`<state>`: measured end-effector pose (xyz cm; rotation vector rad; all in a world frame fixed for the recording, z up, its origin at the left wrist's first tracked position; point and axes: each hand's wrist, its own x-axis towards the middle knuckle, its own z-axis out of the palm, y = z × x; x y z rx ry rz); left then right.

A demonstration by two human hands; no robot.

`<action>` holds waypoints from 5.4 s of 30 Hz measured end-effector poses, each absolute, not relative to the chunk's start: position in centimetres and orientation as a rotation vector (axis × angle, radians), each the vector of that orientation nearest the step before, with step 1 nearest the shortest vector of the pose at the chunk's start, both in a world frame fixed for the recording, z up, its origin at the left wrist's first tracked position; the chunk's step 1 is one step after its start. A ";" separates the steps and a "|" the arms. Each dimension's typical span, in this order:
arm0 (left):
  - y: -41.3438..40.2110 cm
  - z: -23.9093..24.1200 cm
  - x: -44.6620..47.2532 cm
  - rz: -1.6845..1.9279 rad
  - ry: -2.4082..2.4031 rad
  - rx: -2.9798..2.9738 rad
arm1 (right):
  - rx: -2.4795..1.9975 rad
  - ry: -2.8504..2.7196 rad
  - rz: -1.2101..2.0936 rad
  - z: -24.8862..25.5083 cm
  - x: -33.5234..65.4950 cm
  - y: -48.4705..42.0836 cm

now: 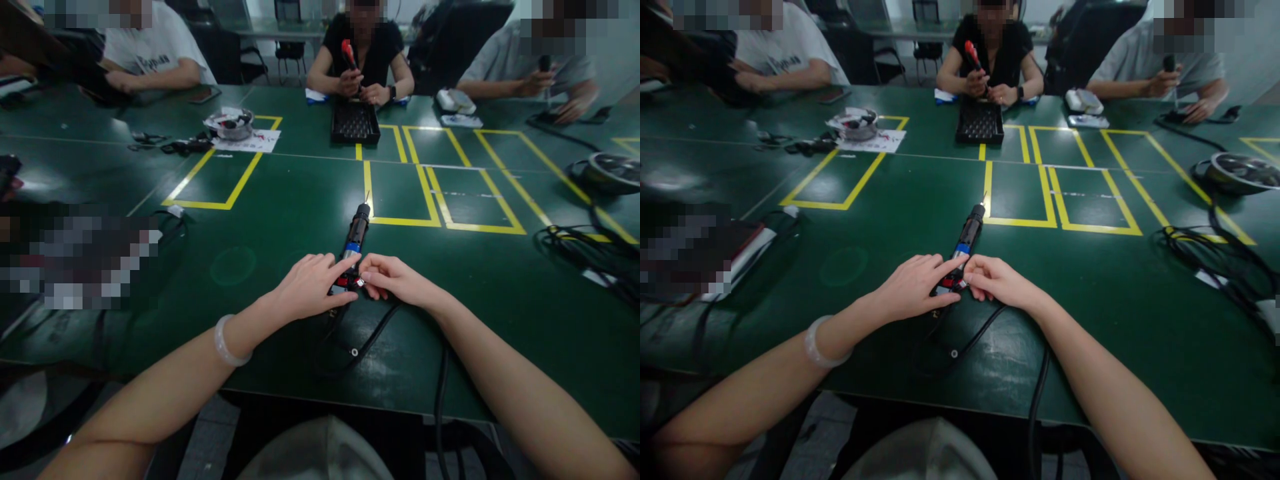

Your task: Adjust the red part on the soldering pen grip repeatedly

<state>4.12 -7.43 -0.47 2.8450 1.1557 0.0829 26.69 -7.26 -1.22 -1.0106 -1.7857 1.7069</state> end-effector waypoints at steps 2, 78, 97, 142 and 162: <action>-7.4 -0.5 4.1 0.089 1.151 2.842 | -1.009 -1.753 1.725 -1.4 26.8 -7.2; -7.3 -0.2 4.9 0.009 1.409 2.773 | -1.016 -2.402 1.152 -1.0 26.4 -7.7; 3.1 0.3 -7.1 -0.311 2.012 2.461 | -1.148 -2.175 1.033 -1.4 26.7 -7.3; -1.9 -0.1 0.0 -0.078 2.009 2.679 | -1.247 -1.822 1.016 -2.0 26.6 -6.1; -6.3 -0.7 8.5 0.148 1.299 2.777 | -1.036 -2.144 1.047 -2.1 29.2 -8.2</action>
